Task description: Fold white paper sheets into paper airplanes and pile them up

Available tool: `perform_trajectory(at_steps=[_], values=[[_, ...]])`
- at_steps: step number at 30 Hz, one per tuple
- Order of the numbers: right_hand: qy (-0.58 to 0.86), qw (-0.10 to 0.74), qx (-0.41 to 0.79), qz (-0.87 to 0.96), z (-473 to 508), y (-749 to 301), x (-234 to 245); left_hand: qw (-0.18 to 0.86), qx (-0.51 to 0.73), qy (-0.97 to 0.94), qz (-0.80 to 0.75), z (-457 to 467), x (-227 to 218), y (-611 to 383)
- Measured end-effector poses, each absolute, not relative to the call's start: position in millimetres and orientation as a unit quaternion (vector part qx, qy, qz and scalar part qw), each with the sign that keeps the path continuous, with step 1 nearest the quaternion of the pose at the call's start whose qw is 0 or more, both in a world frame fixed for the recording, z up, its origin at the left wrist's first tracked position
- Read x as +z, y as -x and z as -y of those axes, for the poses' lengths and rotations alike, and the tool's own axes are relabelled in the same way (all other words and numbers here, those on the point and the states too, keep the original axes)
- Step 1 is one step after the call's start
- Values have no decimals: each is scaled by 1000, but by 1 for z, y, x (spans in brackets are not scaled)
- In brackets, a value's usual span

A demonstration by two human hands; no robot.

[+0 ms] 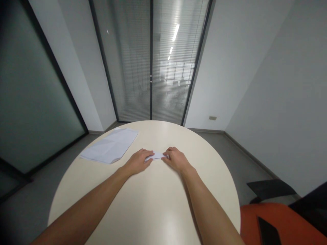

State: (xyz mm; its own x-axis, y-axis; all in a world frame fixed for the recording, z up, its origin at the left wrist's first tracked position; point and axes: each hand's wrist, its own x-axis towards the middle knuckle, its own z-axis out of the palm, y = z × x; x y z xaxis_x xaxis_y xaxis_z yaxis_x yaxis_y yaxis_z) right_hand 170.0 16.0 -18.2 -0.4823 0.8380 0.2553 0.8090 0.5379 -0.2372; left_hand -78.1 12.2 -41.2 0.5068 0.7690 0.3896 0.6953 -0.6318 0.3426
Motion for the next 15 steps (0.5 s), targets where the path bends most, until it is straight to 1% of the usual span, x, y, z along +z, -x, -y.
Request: perform_trajectory(at_steps=[7, 15], values=[[463, 176, 36, 868, -14, -161, -21, 77, 295, -850, -430, -11, -38, 74], [479, 193, 65, 854, -7, -154, -12, 106, 391, -816, -413, -12, -35, 72]])
